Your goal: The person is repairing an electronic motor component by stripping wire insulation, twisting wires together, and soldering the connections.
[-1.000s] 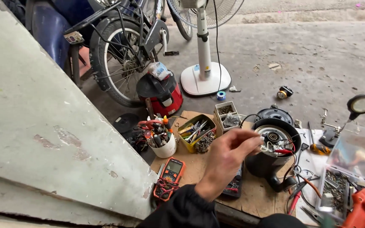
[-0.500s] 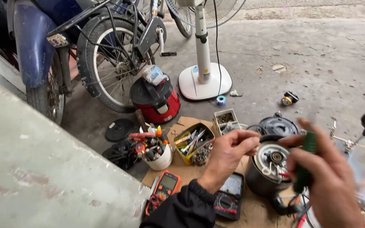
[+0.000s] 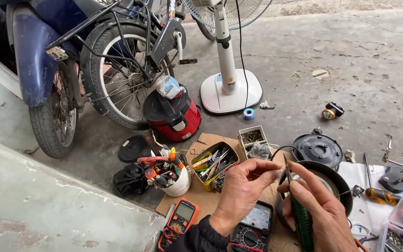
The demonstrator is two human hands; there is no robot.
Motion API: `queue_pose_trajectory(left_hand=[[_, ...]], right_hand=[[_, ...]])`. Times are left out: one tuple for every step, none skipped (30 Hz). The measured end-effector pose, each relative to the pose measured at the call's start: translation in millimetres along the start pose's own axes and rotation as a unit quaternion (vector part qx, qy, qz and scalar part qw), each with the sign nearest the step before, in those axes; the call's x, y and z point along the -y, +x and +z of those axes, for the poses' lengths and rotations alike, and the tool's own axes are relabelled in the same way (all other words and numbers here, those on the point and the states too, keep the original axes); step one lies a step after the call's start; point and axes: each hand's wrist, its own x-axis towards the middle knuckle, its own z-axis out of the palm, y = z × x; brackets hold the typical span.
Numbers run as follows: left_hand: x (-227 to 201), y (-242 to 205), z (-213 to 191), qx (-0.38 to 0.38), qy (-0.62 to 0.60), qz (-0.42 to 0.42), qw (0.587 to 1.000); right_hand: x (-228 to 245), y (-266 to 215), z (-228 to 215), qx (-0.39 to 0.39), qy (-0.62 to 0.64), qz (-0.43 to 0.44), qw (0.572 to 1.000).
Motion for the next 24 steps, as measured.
queue_pose_trajectory(left_hand=[[1, -2, 2, 0.0, -0.024, -0.014, 1.0], [3, -5, 3, 0.001, -0.048, -0.027, 0.998], [-1, -8, 4, 0.002, -0.048, -0.027, 0.998], [-4, -12, 4, 0.016, -0.067, -0.018, 0.997], [-8, -15, 4, 0.029, -0.085, -0.008, 0.996], [-9, -16, 3, 0.029, -0.085, -0.007, 0.996], [-9, -18, 2, 0.025, -0.031, -0.007, 0.999], [-10, -19, 1, 0.021, 0.023, -0.006, 1.0], [-8, -19, 2, 0.02, 0.023, -0.007, 1.0], [-6, -19, 3, 0.017, 0.027, -0.004, 0.999], [-4, -19, 4, 0.014, 0.032, -0.001, 0.999], [-5, -19, 4, 0.014, 0.031, -0.002, 0.999], [-6, -20, 4, 0.009, 0.032, 0.012, 0.999], [-7, -20, 4, 0.003, 0.033, 0.026, 0.999], [-4, -19, 5, 0.003, 0.032, 0.026, 0.999], [-2, -17, 5, -0.004, 0.034, 0.028, 0.999], [-1, -16, 5, -0.011, 0.036, 0.031, 0.999], [-1, -16, 5, -0.011, 0.035, 0.031, 0.999], [-2, -15, 4, -0.01, 0.05, 0.05, 0.997], [-3, -15, 3, -0.01, 0.065, 0.07, 0.995], [-1, -14, 3, -0.01, 0.065, 0.07, 0.995], [1, -14, 2, -0.01, 0.088, 0.081, 0.993], [3, -13, 2, -0.009, 0.11, 0.092, 0.99], [4, -13, 2, -0.009, 0.11, 0.092, 0.99]], right_hand=[[-2, -2, -2, 0.023, 0.001, -0.002, 1.0], [-4, -4, -5, 0.046, 0.001, -0.004, 0.999], [-8, -3, -8, 0.045, 0.002, -0.004, 0.999], [-12, -3, -10, 0.067, 0.004, -0.011, 0.998], [-15, -2, -12, 0.089, 0.005, -0.018, 0.996], [-13, -3, -13, 0.09, 0.005, -0.018, 0.996], [-11, -3, -14, 0.09, 0.011, 0.003, 0.996], [-9, -3, -14, 0.089, 0.016, 0.024, 0.996], [-8, -5, -12, 0.09, 0.016, 0.025, 0.996], [-7, -7, -11, 0.071, 0.035, 0.026, 0.997], [-6, -8, -9, 0.05, 0.054, 0.028, 0.997], [-5, -9, -9, 0.05, 0.054, 0.029, 0.997], [-5, -10, -8, 0.049, 0.06, 0.026, 0.997], [-4, -11, -8, 0.048, 0.066, 0.023, 0.996], [-7, -7, -11, 0.047, 0.066, 0.023, 0.996], [-10, -4, -15, 0.063, 0.073, 0.024, 0.995], [-13, -1, -18, 0.079, 0.08, 0.025, 0.993], [-11, -1, -16, 0.079, 0.079, 0.026, 0.993], [-9, -2, -14, 0.057, 0.078, 0.036, 0.995], [-8, -2, -12, 0.035, 0.076, 0.047, 0.995], [-10, -1, -13, 0.035, 0.075, 0.047, 0.995], [-11, 0, -14, 0.035, 0.071, 0.048, 0.996], [-13, 2, -16, 0.035, 0.066, 0.05, 0.996], [-14, 1, -17, 0.034, 0.066, 0.049, 0.996]])
